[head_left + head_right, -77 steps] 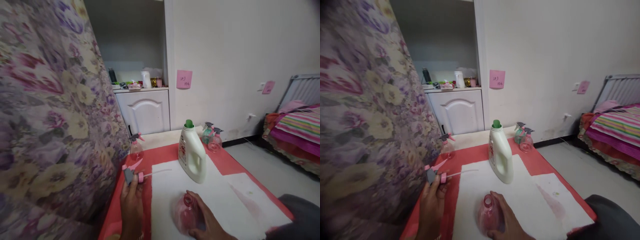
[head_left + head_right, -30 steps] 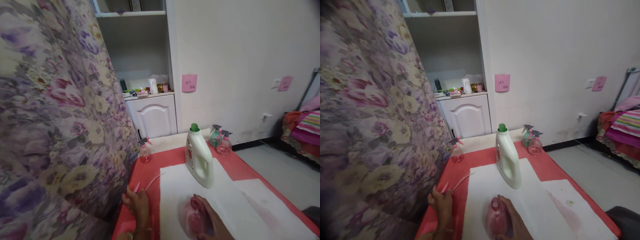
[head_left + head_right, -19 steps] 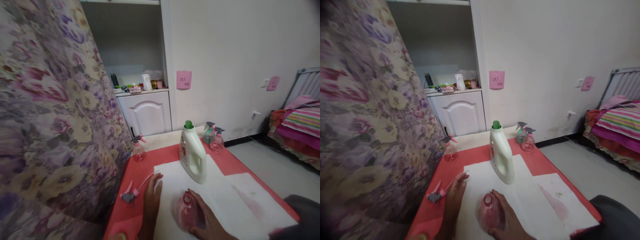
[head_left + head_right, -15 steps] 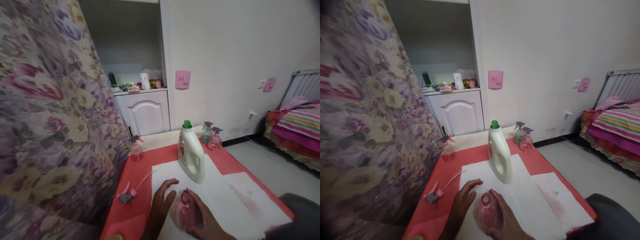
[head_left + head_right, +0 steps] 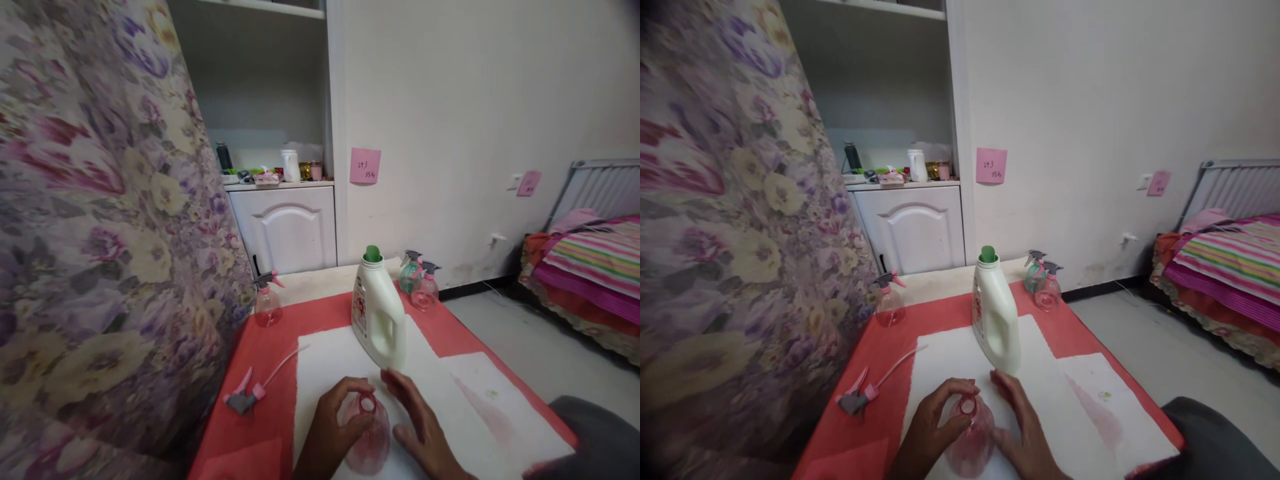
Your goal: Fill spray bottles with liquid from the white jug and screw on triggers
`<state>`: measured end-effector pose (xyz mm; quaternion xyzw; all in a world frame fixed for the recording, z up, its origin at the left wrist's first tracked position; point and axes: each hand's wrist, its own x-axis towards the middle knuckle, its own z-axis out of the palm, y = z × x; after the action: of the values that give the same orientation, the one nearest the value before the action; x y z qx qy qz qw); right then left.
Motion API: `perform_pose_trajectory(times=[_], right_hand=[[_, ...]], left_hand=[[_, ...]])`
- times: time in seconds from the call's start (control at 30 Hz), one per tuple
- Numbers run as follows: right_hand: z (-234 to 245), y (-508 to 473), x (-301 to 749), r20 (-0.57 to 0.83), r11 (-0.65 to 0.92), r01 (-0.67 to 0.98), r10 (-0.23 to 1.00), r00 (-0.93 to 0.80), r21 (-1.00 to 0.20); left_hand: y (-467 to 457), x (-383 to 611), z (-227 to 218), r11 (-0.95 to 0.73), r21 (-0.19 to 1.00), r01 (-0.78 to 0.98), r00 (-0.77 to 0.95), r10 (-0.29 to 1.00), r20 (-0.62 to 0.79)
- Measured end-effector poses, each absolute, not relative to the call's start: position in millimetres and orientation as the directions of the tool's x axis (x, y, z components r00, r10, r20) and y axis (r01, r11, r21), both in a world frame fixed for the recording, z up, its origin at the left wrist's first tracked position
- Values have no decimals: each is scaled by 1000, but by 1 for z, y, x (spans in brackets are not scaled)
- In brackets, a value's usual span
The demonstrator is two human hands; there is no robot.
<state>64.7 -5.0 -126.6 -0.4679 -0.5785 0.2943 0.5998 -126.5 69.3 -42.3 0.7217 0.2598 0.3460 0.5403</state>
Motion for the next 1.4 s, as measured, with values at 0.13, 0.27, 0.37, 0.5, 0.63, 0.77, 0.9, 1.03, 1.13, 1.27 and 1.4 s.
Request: perform_pose_trajectory(times=[0.13, 0.27, 0.37, 0.5, 0.63, 0.77, 0.9, 1.03, 1.13, 1.27, 1.4], right_hand=[[-85, 9, 95, 361, 325, 157, 835, 415, -932], [-56, 38, 115, 315, 274, 158, 774, 549, -949], [-49, 61, 122, 315, 268, 165, 800, 510, -949], [-46, 86, 126, 292, 240, 168, 828, 478, -956], [-44, 98, 125, 253, 214, 138, 876, 411, -967], [-44, 101, 118, 248, 222, 112, 894, 374, -969], [-40, 99, 115, 249, 226, 106, 881, 403, -968], [-28, 84, 124, 232, 208, 102, 880, 415, -973], [-16, 63, 137, 229, 198, 119, 890, 394, -973], [1, 29, 154, 202, 158, 152, 916, 347, -976], [18, -1, 169, 103, 55, 151, 938, 330, -987]], left_hand=[[67, -127, -38, -272, 961, 40, 614, 766, 191], [65, -125, -38, -239, 970, 29, 611, 773, 172], [65, -123, -40, -227, 974, 9, 605, 776, 175], [66, -122, -43, -234, 972, 12, 609, 773, 178], [66, -120, -44, -228, 973, 25, 590, 789, 170], [67, -119, -41, -205, 978, 39, 592, 794, 142], [66, -119, -38, -207, 977, 58, 596, 792, 133], [65, -119, -39, -211, 977, 33, 586, 796, 152], [64, -119, -40, -231, 973, 3, 596, 782, 184], [67, -119, -38, -248, 969, -23, 599, 772, 212], [78, -122, -35, -251, 968, -10, 593, 778, 208]])
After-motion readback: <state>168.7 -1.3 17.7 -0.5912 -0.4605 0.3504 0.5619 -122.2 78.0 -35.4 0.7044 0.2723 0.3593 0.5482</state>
